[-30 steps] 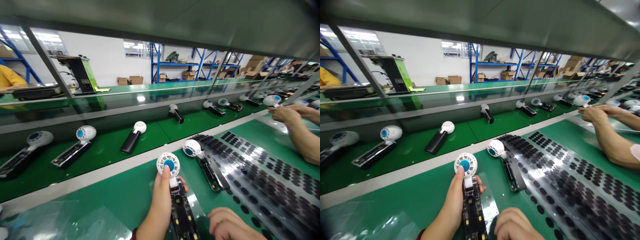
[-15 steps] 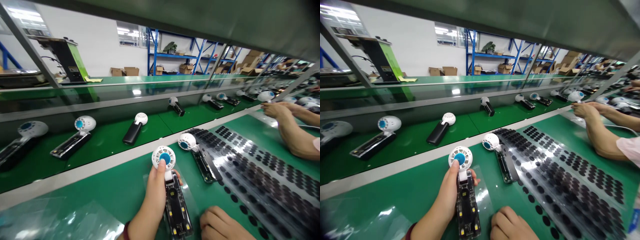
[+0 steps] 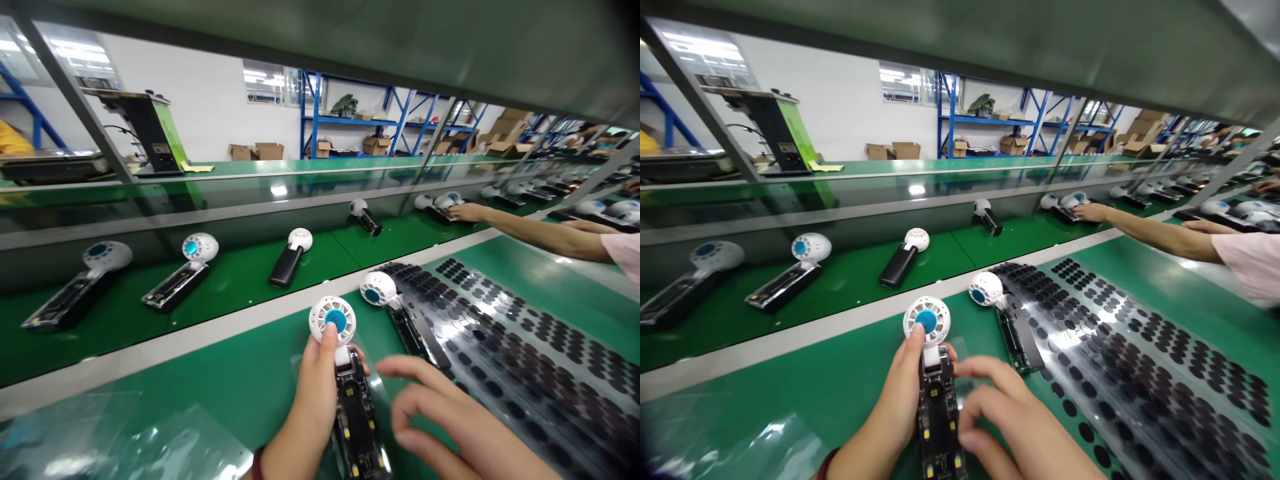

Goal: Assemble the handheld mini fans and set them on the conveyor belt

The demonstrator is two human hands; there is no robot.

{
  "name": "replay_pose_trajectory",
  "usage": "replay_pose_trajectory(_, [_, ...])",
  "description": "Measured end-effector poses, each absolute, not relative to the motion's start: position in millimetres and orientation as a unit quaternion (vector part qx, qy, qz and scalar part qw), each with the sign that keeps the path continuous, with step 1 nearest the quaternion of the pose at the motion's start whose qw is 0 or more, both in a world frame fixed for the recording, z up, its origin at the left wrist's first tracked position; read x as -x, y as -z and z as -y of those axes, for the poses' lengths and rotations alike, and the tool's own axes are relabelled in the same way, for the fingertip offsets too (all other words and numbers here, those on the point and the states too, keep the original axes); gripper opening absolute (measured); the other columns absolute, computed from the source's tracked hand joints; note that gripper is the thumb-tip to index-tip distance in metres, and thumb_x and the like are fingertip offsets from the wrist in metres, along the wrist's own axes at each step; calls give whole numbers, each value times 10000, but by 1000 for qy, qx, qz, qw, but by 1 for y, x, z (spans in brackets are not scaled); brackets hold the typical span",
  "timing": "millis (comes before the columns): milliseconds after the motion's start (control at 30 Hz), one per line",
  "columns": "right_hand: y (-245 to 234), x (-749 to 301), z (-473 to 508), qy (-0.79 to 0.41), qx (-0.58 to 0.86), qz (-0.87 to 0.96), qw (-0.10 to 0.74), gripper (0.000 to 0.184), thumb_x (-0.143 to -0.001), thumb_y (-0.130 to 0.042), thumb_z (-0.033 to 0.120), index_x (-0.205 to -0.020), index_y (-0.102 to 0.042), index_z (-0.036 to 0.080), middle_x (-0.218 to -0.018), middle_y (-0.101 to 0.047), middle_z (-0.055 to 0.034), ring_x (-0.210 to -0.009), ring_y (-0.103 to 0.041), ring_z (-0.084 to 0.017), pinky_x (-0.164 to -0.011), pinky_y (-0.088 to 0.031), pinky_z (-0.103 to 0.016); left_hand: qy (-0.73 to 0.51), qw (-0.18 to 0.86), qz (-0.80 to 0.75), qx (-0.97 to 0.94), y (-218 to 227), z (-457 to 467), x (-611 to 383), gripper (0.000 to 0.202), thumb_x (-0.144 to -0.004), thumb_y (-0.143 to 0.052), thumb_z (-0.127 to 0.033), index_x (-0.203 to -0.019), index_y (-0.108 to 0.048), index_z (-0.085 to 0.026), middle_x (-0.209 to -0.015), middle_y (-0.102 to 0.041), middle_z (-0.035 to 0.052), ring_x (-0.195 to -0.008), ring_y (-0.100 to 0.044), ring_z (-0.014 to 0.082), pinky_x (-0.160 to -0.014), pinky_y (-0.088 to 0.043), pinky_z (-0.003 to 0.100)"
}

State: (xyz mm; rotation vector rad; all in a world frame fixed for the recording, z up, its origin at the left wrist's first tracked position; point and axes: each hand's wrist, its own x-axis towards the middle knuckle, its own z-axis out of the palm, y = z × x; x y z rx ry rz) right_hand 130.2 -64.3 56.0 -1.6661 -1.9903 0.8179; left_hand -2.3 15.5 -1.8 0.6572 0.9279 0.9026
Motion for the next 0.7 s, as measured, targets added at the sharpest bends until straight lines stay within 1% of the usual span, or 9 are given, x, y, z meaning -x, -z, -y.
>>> replay_pose_trajectory(67, [-59,-118,45,-302,621,696,198,138,-778,-495,129,-700,-531,237,-1231,-464,14,-1129,-458,-156,-910,-401,-239,-426,730,-428,-321,3,-16,4,473,-743,-439,-573,-927,-542,-150,-751,-684,45,-675,-622,188,-617,-450,285])
replay_pose_trajectory(100, [-58,-113,37,-309,621,692,198,154,-773,-479,101,-699,-514,232,-1235,-449,15,-1111,-470,-147,-904,-403,-238,-431,721,-432,-330,3,-16,4,470,-746,-449,-561,-969,-543,-158,-832,-686,50,-789,-620,204,-697,-447,295])
replay_pose_trajectory(167, [-54,-107,26,-323,614,693,195,176,-771,-450,68,-696,-483,224,-1207,-449,9,-1006,-527,-132,-837,-438,-239,-431,708,-440,-345,3,-17,5,473,-747,-465,-542,-1035,-539,-174,-989,-662,55,-972,-568,225,-829,-404,309])
replay_pose_trajectory(200, [-51,-105,23,-327,612,694,192,181,-770,-440,58,-697,-473,221,-1187,-453,3,-951,-546,-127,-800,-450,-242,-431,705,-443,-349,4,-17,6,478,-749,-466,-539,-1055,-536,-179,-1044,-644,55,-1018,-543,231,-861,-385,314])
replay_pose_trajectory(267, [-49,-103,21,-329,612,696,180,182,-772,-427,52,-700,-464,215,-1161,-457,-12,-903,-557,-128,-769,-453,-254,-433,700,-446,-351,4,-17,6,485,-757,-453,-539,-1071,-534,-179,-1088,-626,57,-1039,-528,239,-870,-374,321])
replay_pose_trajectory(367, [-49,-102,22,-318,620,699,162,175,-773,-424,56,-699,-465,209,-1155,-459,-31,-907,-556,-145,-778,-446,-275,-438,692,-452,-353,4,-16,5,496,-763,-445,-538,-1085,-529,-170,-1081,-628,59,-1024,-532,236,-858,-371,317])
replay_pose_trajectory(533, [-48,-100,22,-292,632,704,138,157,-778,-421,78,-719,-481,210,-1190,-446,-32,-893,-568,-163,-747,-457,-286,-436,692,-456,-352,4,-16,5,539,-754,-458,-540,-1127,-505,-154,-1080,-622,69,-1016,-532,233,-853,-369,309])
replay_pose_trajectory(700, [-51,-98,20,-296,631,708,111,160,-779,-420,64,-728,-495,195,-1209,-435,-74,-954,-559,-192,-803,-458,-324,-435,699,-454,-340,7,-16,4,533,-748,-470,-536,-1126,-505,-162,-1057,-627,73,-1012,-532,242,-825,-390,305])
